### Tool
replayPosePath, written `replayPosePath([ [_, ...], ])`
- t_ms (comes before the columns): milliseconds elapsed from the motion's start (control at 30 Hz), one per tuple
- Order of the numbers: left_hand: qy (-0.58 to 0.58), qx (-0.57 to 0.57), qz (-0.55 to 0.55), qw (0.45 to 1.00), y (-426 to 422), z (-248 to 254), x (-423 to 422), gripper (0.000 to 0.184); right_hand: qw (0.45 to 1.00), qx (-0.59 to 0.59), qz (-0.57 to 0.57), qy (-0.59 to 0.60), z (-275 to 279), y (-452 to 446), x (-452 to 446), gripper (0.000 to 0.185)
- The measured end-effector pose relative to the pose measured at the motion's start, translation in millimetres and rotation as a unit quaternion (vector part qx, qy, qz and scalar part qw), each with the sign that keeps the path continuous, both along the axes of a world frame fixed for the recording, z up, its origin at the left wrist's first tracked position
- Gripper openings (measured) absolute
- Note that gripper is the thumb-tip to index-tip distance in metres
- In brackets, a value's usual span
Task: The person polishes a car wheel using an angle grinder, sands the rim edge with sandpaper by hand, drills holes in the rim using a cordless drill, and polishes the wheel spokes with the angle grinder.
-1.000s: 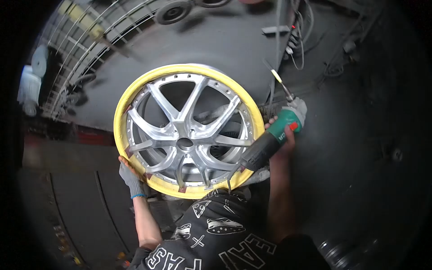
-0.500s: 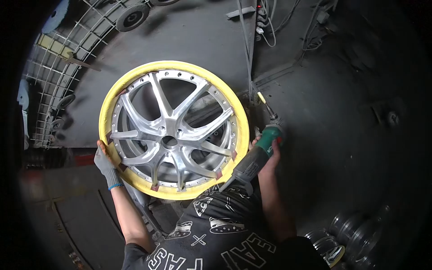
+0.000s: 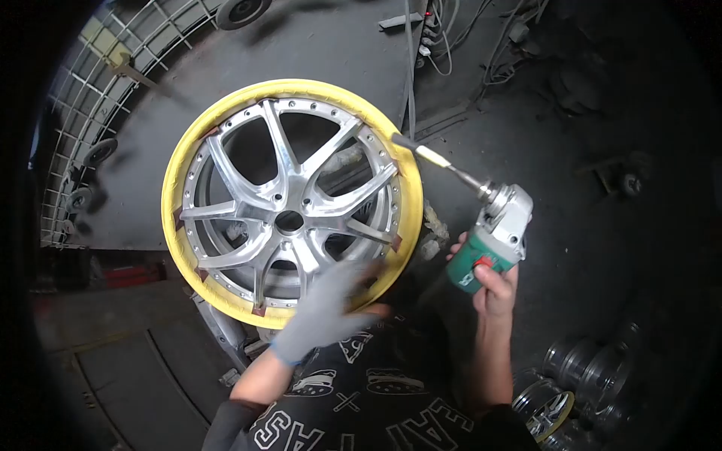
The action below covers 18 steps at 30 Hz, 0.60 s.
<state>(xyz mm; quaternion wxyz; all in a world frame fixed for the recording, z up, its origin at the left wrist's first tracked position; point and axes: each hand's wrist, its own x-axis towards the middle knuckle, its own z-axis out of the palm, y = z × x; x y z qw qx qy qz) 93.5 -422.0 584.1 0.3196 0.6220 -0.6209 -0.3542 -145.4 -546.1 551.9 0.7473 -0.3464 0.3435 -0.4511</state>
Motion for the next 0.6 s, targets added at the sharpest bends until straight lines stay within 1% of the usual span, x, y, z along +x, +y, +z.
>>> replayPosePath([
  [33, 0.048, 0.009, -0.011, 0.999, -9.0, -12.4, -18.9, 0.067, 1.000, 0.015, 0.016, -0.012, 2.3, 10.3, 6.1, 0.064],
  [67, 0.095, 0.017, -0.023, 0.995, -16.0, -19.8, -33.9, 0.071, 0.999, 0.026, 0.006, -0.019, 3.3, 21.4, 13.4, 0.066],
  [100, 0.096, 0.016, -0.023, 0.995, -22.0, -18.1, -41.0, 0.071, 1.000, 0.024, 0.006, -0.018, 4.9, 29.9, 18.8, 0.066],
  [167, 0.157, 0.162, -0.116, 0.967, -29.8, -12.3, -50.9, 0.085, 1.000, 0.017, 0.001, 0.024, 7.9, 42.4, 25.7, 0.070],
  [200, 0.156, 0.161, -0.116, 0.968, -25.9, -18.4, -57.2, 0.085, 0.999, 0.002, 0.005, 0.041, 13.3, 45.5, 28.0, 0.074],
  [233, 0.209, 0.163, -0.090, 0.960, -19.6, -29.8, -63.8, 0.087, 0.999, 0.001, 0.004, 0.040, 13.7, 48.0, 27.8, 0.074],
  [267, 0.260, 0.164, -0.062, 0.949, -18.2, -31.8, -65.5, 0.088, 0.998, -0.023, 0.014, 0.057, 13.1, 49.8, 27.4, 0.074],
  [333, 0.239, 0.153, -0.058, 0.957, -17.3, -30.4, -65.0, 0.087, 0.995, -0.046, 0.019, 0.092, 13.8, 52.2, 29.4, 0.073],
  [367, 0.221, 0.141, -0.055, 0.964, -18.7, -28.6, -64.2, 0.085, 0.995, -0.049, 0.023, 0.088, 10.9, 52.0, 28.6, 0.073],
  [433, 0.214, 0.120, -0.052, 0.968, -23.4, -32.3, -64.6, 0.082, 0.992, -0.057, 0.024, 0.106, -3.0, 46.2, 27.5, 0.073],
  [467, 0.210, 0.106, -0.053, 0.970, -24.9, -35.0, -65.6, 0.078, 0.988, -0.090, 0.059, 0.113, -9.9, 37.8, 24.2, 0.072],
  [500, 0.205, 0.103, -0.044, 0.972, -27.0, -38.6, -68.5, 0.078, 0.988, -0.093, 0.068, 0.106, -12.1, 33.2, 20.7, 0.072],
  [567, 0.127, 0.123, -0.058, 0.983, -33.6, -48.9, -76.3, 0.067, 0.987, -0.068, 0.080, 0.118, -14.8, 23.8, 17.0, 0.065],
  [600, 0.139, 0.114, -0.053, 0.982, -37.1, -53.4, -79.1, 0.060, 0.988, -0.072, 0.083, 0.112, -15.6, 18.4, 15.6, 0.065],
])
